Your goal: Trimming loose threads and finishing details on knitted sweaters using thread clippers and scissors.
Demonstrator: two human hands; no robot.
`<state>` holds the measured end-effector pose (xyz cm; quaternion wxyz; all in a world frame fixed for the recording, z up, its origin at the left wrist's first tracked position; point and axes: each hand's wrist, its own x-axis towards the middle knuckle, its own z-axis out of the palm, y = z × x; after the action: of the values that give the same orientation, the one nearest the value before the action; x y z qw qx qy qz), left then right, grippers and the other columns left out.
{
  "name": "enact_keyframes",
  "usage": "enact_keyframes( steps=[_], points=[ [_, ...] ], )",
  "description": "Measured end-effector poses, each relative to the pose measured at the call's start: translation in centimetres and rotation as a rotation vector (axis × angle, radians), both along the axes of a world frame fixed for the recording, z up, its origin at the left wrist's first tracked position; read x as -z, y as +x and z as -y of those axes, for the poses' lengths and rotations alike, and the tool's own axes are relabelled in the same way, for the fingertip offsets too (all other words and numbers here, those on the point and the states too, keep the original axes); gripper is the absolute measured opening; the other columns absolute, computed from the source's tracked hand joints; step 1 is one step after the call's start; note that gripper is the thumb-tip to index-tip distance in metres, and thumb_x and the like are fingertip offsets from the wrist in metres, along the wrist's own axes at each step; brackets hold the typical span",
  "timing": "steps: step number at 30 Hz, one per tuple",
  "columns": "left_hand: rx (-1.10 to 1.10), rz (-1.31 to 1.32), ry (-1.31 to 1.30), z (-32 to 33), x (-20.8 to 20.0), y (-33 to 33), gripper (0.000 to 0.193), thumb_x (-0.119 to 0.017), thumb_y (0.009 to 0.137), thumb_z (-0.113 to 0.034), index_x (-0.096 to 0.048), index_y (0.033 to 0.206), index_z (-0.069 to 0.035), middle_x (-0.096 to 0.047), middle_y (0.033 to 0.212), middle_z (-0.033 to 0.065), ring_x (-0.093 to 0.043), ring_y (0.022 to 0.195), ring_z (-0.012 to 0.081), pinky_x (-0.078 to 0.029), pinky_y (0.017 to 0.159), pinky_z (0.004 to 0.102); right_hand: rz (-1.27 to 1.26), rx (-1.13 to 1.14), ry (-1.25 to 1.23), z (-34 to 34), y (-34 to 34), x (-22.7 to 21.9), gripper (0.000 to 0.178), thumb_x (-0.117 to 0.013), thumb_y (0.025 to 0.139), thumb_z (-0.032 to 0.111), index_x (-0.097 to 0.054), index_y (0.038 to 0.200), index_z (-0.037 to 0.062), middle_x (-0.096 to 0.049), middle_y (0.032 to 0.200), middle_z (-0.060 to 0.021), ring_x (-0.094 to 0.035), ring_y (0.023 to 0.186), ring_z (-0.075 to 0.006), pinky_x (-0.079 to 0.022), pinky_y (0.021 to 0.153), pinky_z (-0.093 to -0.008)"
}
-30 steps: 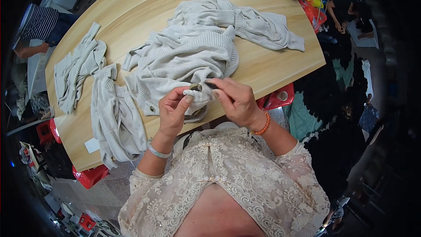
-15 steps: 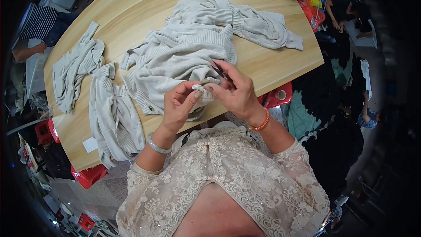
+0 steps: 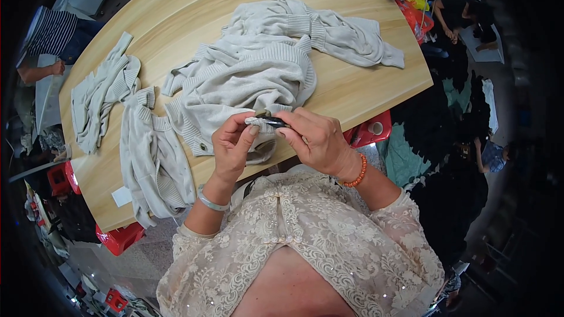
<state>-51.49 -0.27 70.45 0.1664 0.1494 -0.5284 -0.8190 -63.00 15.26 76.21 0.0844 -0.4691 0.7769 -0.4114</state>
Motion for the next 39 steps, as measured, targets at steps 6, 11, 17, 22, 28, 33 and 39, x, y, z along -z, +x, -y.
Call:
enact_keyframes(
  steps=[6,11,17,22,28,33,39],
  points=[
    [-0.071,-0.059,-0.192,-0.8,-0.9,0.2,0.024,-0.059,0.090,-0.004,-0.057,0.113,0.003,-0.062,0.098,0.0021,-0.054,0.088,0.0065,-0.042,0.076,0.0183,0.108,0.048,-0.038,0.2,0.8,-0.5,0.025,-0.064,0.083,0.008,-0.062,0.106,-0.0006,-0.061,0.079,-0.0128,-0.059,0.061,-0.0263,-0.045,0.055,-0.0322],
    [-0.077,-0.040,-0.342,-0.6,-0.4,0.6,0.024,-0.059,0.089,-0.002,-0.057,0.112,0.003,-0.062,0.098,0.0040,-0.055,0.089,0.0082,-0.043,0.076,0.0192,0.195,0.054,-0.063,0.2,1.0,-0.7,0.026,-0.063,0.084,0.008,-0.061,0.108,-0.0017,-0.061,0.080,-0.0134,-0.058,0.060,-0.0239,-0.045,0.055,-0.0304],
    [-0.136,-0.071,-0.595,-0.8,-0.7,0.2,0.022,-0.059,0.087,0.001,-0.058,0.109,0.003,-0.062,0.094,0.0068,-0.057,0.084,0.0113,-0.043,0.074,0.0205,0.173,0.095,-0.016,0.3,1.4,-0.9,0.022,-0.062,0.085,0.013,-0.062,0.104,0.0019,-0.063,0.082,-0.0121,-0.063,0.070,-0.0295,-0.050,0.059,-0.0355],
    [-0.200,-0.065,-0.663,-1.2,-0.9,0.0,0.022,-0.059,0.084,0.003,-0.060,0.106,0.003,-0.063,0.090,0.0107,-0.059,0.081,0.0165,-0.045,0.075,0.0241,0.036,0.147,0.033,0.5,1.8,-1.0,0.022,-0.062,0.084,0.014,-0.061,0.103,0.0034,-0.060,0.078,-0.0104,-0.061,0.064,-0.0298,-0.048,0.054,-0.0363],
    [-0.218,0.007,-0.609,-1.4,-0.8,0.0,0.021,-0.060,0.084,0.000,-0.061,0.105,0.002,-0.064,0.089,0.0079,-0.058,0.080,0.0134,-0.045,0.073,0.0238,-0.021,0.171,0.015,0.8,1.9,-0.5,0.022,-0.063,0.084,0.015,-0.060,0.102,0.0033,-0.058,0.075,-0.0093,-0.060,0.062,-0.0292,-0.047,0.051,-0.0363],
    [-0.246,0.035,-0.529,-1.6,-0.2,0.0,0.020,-0.061,0.085,-0.002,-0.061,0.105,0.001,-0.064,0.090,0.0059,-0.057,0.080,0.0113,-0.044,0.073,0.0229,-0.025,0.201,0.069,1.1,2.3,-0.9,0.023,-0.063,0.084,0.011,-0.060,0.104,0.0021,-0.061,0.078,-0.0122,-0.061,0.065,-0.0306,-0.047,0.054,-0.0366],
    [-0.262,0.065,-0.490,-1.6,0.4,-0.4,0.020,-0.063,0.085,-0.004,-0.061,0.104,0.001,-0.064,0.089,0.0054,-0.057,0.079,0.0105,-0.045,0.073,0.0230,-0.104,0.210,0.101,1.5,2.1,-1.0,0.024,-0.062,0.084,0.014,-0.058,0.105,0.0027,-0.058,0.077,-0.0106,-0.061,0.065,-0.0289,-0.047,0.054,-0.0369]
  ],
)
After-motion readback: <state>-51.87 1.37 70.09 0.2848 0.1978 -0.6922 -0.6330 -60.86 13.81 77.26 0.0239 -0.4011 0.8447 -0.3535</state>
